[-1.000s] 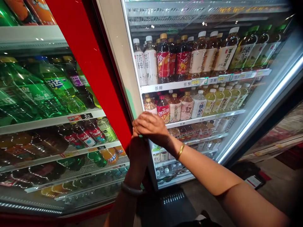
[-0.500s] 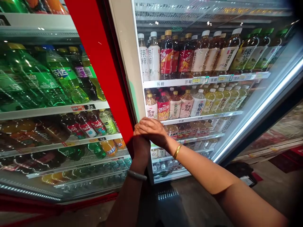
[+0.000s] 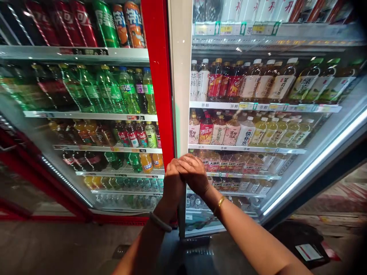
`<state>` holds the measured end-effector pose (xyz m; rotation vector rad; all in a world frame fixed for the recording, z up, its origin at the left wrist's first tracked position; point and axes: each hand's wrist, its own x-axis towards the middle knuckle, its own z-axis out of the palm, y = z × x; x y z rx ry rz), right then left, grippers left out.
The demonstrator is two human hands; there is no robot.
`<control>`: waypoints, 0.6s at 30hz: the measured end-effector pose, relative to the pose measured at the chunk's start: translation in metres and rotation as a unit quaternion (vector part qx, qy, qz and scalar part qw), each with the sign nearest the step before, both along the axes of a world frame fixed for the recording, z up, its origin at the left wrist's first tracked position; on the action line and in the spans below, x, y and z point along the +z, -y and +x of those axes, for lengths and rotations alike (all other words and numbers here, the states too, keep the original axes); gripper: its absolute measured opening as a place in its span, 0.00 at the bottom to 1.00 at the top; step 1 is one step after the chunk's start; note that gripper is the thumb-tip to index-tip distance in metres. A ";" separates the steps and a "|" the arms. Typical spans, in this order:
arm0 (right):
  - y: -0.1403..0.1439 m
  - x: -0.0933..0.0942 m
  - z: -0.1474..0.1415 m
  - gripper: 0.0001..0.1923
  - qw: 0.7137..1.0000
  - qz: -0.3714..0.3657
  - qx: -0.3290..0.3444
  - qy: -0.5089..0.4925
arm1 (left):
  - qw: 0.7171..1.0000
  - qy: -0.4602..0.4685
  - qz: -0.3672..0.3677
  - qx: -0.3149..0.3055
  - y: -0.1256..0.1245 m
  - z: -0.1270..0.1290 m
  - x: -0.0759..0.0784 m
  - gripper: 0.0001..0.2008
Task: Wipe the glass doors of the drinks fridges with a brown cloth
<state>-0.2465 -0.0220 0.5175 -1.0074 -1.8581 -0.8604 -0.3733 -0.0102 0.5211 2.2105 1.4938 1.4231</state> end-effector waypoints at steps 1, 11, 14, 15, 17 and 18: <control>0.020 -0.002 -0.004 0.12 1.000 -0.001 0.005 -0.006 | 1.000 0.003 0.000 -0.007 0.018 -0.006 0.001 0.13; 0.205 0.062 -0.039 0.16 0.992 0.084 0.026 -0.093 | 0.989 -0.047 -0.009 -0.138 0.163 -0.075 0.056 0.13; 0.251 0.075 -0.048 0.12 0.980 0.132 0.049 -0.142 | 0.993 -0.007 -0.010 -0.121 0.182 -0.067 0.100 0.17; 0.262 0.083 -0.050 0.11 0.975 0.136 0.048 -0.166 | 0.984 -0.015 -0.020 -0.175 0.188 -0.062 0.112 0.18; 0.284 0.104 -0.050 0.10 0.977 0.122 0.006 -0.173 | 0.958 -0.025 -0.030 -0.286 0.198 -0.054 0.127 0.19; 0.295 0.114 -0.048 0.11 0.984 0.103 -0.043 -0.137 | 0.942 -0.024 -0.043 -0.332 0.202 -0.051 0.128 0.21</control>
